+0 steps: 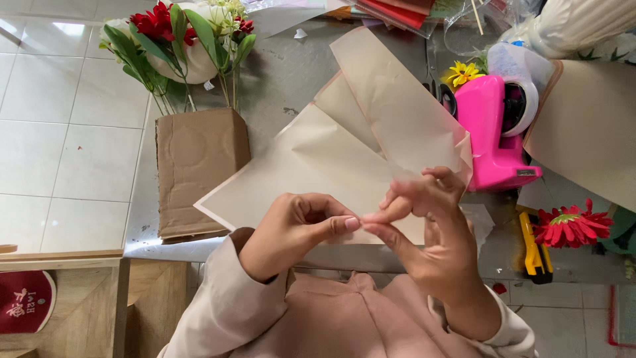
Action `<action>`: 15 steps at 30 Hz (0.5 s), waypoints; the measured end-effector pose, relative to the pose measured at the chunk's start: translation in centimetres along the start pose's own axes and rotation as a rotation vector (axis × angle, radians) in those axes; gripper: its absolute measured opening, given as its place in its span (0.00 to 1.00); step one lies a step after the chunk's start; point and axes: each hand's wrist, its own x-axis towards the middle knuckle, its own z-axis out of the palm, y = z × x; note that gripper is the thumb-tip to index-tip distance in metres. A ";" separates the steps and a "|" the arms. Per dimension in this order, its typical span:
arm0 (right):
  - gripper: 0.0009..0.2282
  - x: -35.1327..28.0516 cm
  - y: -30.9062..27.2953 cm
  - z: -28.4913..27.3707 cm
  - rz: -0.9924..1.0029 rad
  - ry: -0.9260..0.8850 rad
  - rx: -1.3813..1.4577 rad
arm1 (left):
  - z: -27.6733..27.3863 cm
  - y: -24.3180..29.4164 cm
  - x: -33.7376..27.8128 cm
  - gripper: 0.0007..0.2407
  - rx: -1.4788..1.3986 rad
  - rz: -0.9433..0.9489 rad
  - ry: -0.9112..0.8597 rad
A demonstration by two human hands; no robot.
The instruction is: The person prepares a bouquet by folding and creasing wrapping paper on a table, securing it with tape, and then placing a small bundle of artificial flowers with a decorative teddy bear into the paper wrap.
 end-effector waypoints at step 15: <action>0.29 -1.4 2.8 3.8 -0.083 -0.135 -0.262 | -2.3 2.0 1.6 0.36 -0.461 -0.179 -0.006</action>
